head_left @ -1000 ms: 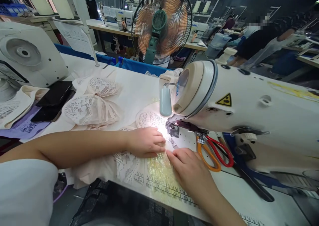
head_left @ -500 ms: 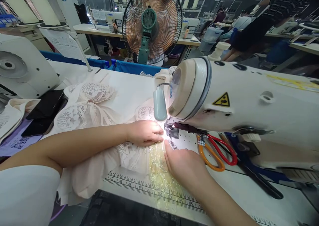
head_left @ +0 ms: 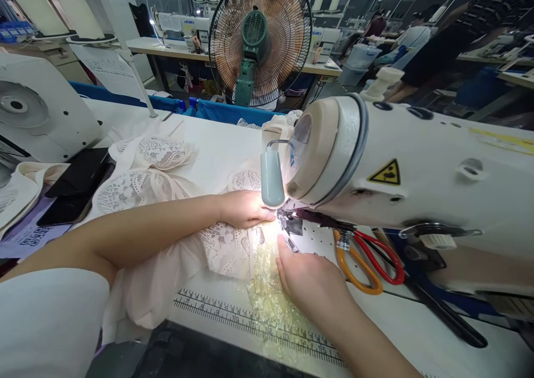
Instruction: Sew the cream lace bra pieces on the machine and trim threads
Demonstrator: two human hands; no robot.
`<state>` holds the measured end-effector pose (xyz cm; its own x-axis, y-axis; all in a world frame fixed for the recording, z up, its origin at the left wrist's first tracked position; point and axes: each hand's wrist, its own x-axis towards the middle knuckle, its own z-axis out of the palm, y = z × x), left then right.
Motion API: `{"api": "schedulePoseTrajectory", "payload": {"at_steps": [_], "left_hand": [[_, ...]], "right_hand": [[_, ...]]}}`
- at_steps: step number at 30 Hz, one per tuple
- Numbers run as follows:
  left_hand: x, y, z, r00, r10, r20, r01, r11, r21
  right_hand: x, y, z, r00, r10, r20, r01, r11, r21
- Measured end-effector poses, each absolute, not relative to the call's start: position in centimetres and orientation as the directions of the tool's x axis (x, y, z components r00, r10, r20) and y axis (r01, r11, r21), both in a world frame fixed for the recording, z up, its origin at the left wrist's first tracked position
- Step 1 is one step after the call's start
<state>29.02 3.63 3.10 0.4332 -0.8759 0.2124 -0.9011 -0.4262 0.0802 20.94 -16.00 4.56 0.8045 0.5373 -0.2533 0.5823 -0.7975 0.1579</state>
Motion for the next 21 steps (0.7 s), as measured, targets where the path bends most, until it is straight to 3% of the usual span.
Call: {"api": "schedulePoseTrajectory", "payload": {"at_steps": [7,10,13,15,16,18,20,21], "left_hand": [[28.5,3.5,4.5,0.539,-0.823,0.181,-0.836,-0.548,-0.005],[26.7,3.4,6.3,0.555,-0.83,0.054,-0.831,-0.556,-0.019],[25.0,3.3,7.3,0.535,-0.835,-0.132,-0.842,-0.539,0.0],[24.5,3.4,7.6,0.552,-0.808,-0.205,-0.821,-0.57,0.038],[24.5,3.5,7.7,0.562,-0.801,-0.205,-0.8,-0.589,0.11],[24.6,3.7,8.1,0.599,-0.789,-0.14,-0.706,-0.602,0.374],[24.9,3.9,8.5,0.679,-0.731,-0.071,-0.518,-0.545,0.659],[24.9,3.9,8.7,0.728,-0.683,-0.063,-0.408,-0.506,0.76]], "right_hand": [[20.6,-16.3,4.5,0.799,0.543,-0.258,0.585,-0.801,0.129],[20.0,-17.0,4.9,0.787,0.573,-0.228,0.6,-0.797,0.07],[18.9,-17.9,4.6,0.767,0.629,-0.127,0.626,-0.777,-0.068],[17.9,-18.4,3.8,0.773,0.633,0.041,0.626,-0.749,-0.217],[17.4,-18.6,3.4,0.789,0.599,0.139,0.61,-0.733,-0.301],[16.4,-18.4,2.5,0.828,0.485,0.282,0.56,-0.682,-0.47],[15.4,-17.5,2.0,0.848,0.43,0.311,0.525,-0.599,-0.605],[15.0,-16.9,2.0,0.836,0.464,0.292,0.529,-0.54,-0.655]]}}
